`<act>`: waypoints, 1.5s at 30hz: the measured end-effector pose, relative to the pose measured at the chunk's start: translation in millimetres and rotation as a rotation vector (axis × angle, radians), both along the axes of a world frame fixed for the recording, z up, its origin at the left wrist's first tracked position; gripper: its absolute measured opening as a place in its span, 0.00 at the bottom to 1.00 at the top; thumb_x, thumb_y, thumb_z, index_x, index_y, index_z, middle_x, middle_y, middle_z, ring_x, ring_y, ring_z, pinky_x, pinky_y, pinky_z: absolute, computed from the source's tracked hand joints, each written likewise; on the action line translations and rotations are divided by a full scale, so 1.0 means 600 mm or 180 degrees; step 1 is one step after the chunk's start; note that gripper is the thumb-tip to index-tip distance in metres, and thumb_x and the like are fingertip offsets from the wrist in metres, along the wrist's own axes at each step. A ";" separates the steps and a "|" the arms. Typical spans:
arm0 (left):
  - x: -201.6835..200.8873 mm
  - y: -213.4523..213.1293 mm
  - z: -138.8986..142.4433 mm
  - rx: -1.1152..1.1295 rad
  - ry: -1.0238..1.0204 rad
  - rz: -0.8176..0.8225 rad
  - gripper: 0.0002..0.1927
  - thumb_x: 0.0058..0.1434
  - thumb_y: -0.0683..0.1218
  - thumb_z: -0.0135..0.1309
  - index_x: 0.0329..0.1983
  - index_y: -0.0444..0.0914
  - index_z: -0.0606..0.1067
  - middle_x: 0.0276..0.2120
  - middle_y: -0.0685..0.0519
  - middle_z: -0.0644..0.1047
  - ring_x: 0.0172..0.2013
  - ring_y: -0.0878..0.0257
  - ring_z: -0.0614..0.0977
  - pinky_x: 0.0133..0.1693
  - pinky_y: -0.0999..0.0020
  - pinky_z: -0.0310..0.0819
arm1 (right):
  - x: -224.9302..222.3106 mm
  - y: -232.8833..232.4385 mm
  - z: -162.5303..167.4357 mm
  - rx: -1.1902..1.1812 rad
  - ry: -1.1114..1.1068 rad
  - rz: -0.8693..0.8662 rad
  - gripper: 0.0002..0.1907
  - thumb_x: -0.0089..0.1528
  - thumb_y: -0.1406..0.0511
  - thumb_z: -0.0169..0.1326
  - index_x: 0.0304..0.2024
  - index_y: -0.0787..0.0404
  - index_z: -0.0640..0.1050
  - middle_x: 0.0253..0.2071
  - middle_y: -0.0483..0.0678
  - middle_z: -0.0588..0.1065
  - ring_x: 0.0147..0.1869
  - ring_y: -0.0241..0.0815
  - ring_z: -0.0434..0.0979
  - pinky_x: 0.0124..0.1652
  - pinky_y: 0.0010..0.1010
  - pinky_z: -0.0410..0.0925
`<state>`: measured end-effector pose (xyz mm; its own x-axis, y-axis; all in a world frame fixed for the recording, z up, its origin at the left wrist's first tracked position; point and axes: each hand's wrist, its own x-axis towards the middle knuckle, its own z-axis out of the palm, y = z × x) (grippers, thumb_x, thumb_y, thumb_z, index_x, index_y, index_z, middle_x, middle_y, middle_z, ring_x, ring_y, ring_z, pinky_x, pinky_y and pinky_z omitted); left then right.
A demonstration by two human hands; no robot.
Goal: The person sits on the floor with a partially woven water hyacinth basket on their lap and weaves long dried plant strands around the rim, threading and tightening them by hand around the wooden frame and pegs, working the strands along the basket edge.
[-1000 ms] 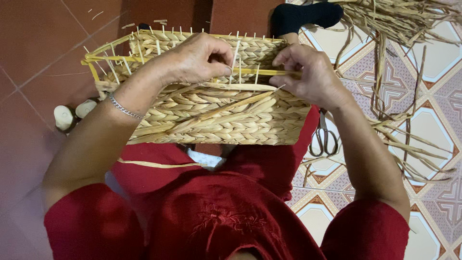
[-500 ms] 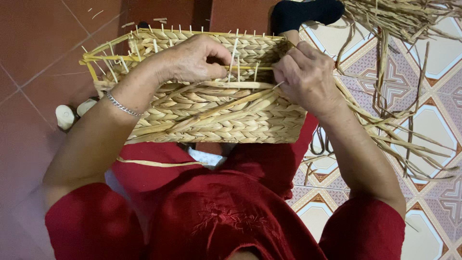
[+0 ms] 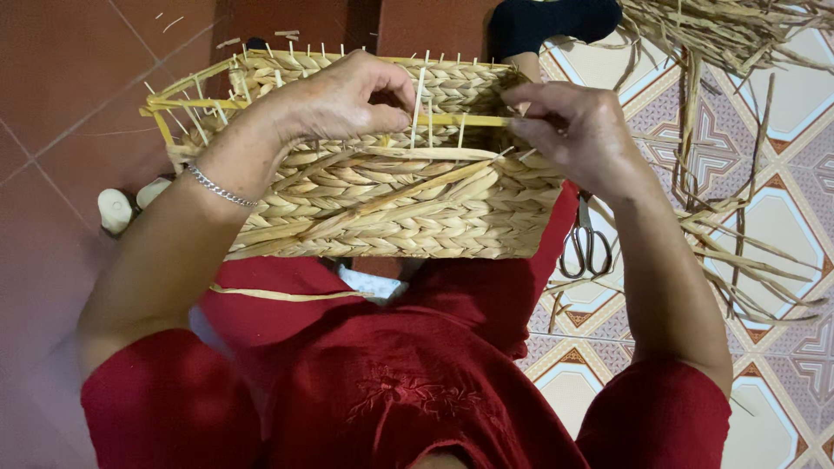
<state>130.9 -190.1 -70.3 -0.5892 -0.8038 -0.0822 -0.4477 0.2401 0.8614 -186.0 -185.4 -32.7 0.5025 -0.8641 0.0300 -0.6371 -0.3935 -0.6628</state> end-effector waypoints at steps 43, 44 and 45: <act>-0.028 0.035 -0.014 -0.1460 0.0015 0.0391 0.05 0.61 0.40 0.55 0.29 0.38 0.80 0.30 0.52 0.80 0.34 0.64 0.80 0.40 0.61 0.77 | 0.070 -0.014 -0.004 0.0193 0.0091 0.0070 0.05 0.61 0.65 0.66 0.33 0.58 0.83 0.30 0.45 0.81 0.31 0.35 0.80 0.28 0.30 0.73; -0.029 0.033 -0.014 -0.1282 -0.0100 0.0402 0.07 0.61 0.40 0.55 0.28 0.38 0.80 0.28 0.51 0.80 0.34 0.63 0.81 0.41 0.60 0.77 | 0.071 -0.016 -0.004 0.0263 0.0130 0.0023 0.05 0.61 0.65 0.66 0.33 0.59 0.83 0.29 0.45 0.81 0.30 0.35 0.79 0.27 0.30 0.72; -0.030 0.030 -0.013 -0.1103 -0.0211 0.0410 0.08 0.61 0.41 0.55 0.26 0.37 0.80 0.27 0.50 0.81 0.34 0.62 0.81 0.42 0.59 0.78 | 0.072 -0.018 -0.004 0.0332 0.0171 -0.0025 0.05 0.61 0.64 0.65 0.32 0.59 0.83 0.29 0.45 0.82 0.29 0.35 0.78 0.27 0.31 0.71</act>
